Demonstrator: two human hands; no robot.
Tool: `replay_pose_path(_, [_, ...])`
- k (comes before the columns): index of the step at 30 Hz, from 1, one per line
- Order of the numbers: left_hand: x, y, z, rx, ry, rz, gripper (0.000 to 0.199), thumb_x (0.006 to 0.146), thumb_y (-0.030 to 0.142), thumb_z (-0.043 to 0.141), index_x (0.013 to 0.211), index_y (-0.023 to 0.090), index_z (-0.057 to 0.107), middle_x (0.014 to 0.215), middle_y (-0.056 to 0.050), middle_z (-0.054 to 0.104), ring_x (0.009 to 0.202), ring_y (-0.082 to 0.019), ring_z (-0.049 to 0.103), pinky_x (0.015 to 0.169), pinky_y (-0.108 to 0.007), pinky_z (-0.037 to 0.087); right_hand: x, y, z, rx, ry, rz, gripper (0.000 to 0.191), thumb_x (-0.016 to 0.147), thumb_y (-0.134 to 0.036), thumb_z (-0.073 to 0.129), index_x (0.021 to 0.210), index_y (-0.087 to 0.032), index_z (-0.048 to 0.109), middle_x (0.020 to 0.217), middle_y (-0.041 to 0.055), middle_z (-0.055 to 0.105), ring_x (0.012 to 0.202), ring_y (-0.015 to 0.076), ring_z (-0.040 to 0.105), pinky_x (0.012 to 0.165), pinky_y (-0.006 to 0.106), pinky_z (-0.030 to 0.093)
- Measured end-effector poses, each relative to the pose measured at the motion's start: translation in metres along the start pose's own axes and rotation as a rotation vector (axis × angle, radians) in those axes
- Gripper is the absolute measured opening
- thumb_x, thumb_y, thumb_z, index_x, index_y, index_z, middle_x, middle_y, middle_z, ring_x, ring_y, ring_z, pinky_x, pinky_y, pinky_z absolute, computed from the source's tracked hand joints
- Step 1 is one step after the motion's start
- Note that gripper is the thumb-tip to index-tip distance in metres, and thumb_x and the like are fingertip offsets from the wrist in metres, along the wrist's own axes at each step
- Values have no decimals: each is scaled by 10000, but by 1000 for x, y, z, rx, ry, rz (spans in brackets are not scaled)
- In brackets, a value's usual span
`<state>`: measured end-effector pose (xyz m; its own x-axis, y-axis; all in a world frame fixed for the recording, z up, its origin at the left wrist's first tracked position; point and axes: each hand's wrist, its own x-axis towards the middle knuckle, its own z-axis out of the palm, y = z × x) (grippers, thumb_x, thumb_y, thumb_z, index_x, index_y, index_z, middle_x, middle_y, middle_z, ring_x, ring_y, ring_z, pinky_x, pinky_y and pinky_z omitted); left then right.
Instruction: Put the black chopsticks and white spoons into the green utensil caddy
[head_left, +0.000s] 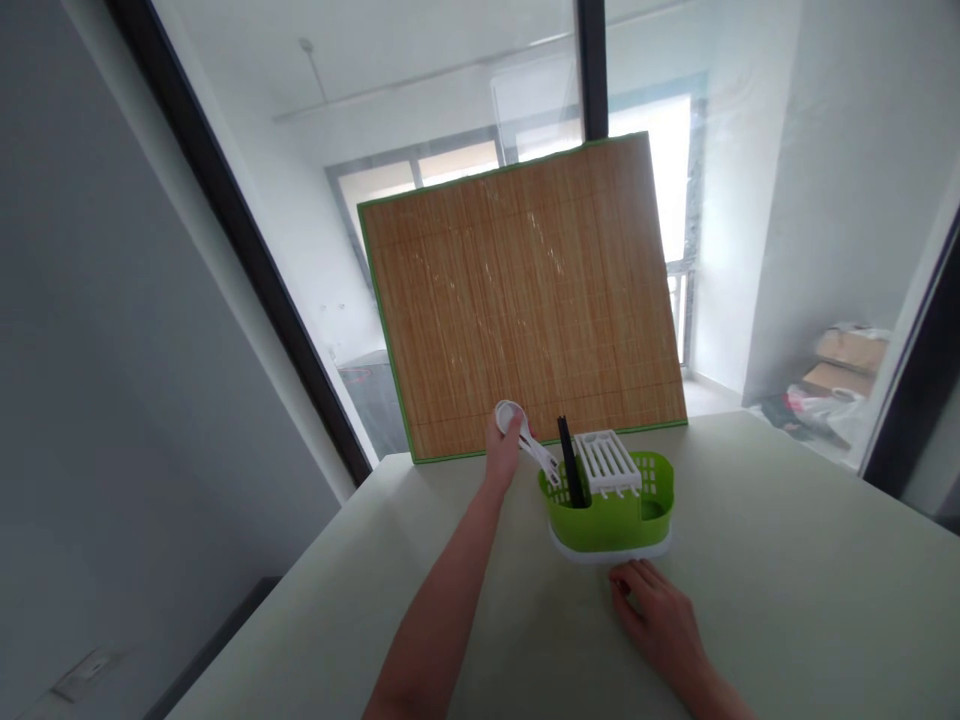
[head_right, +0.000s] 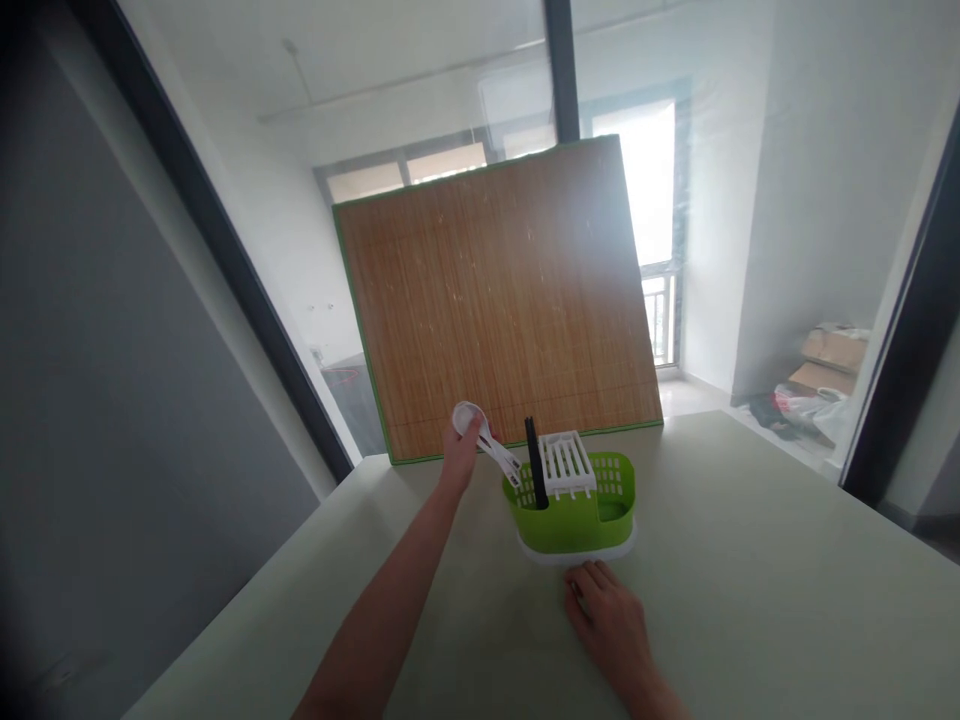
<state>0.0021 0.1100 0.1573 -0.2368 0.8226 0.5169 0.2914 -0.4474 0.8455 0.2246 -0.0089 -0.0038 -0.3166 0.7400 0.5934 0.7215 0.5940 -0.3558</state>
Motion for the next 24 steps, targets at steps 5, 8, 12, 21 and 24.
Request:
replay_pose_path(5, [13,20,-67,367,174,-13,377,858,471,433,1079,170,483,758,-39,589,625,-153,595,597,-282,470,-2,1,-2,5,-12,-15,168,867,-217,409,867,-223,577,786,20,621,726,151,597,642,254,449])
replay_pose_path(8, [-14,3,-108,903,50,-115,334,888,363,398,1174,195,439,981,-97,614,901,-227,602,728,-315,449,-3,1,-2,9,-16,-24,180,865,-235,410,876,-225,589,786,20,630,715,150,605,627,252,454])
replay_pose_path(12, [-78,-36,-137,1197,-112,-368,328,854,224,423,1182,224,417,1053,-91,607,942,-244,593,727,-309,435,-3,0,1,23,-57,-33,180,855,-240,421,866,-234,601,775,14,636,701,150,612,613,251,461])
replay_pose_path(21, [-144,-92,-186,1372,-55,-610,504,861,439,377,1287,176,328,1068,-152,549,872,-291,608,673,-362,441,-5,2,5,52,-99,-33,198,856,-259,415,884,-242,611,809,13,654,695,143,625,616,248,475])
replay_pose_path(24, [-144,-103,-206,1389,7,-635,624,844,533,358,1350,182,254,1096,-158,531,899,-296,601,685,-372,444,-5,2,5,61,-89,-33,195,851,-253,419,881,-252,612,796,0,654,682,133,624,601,234,472])
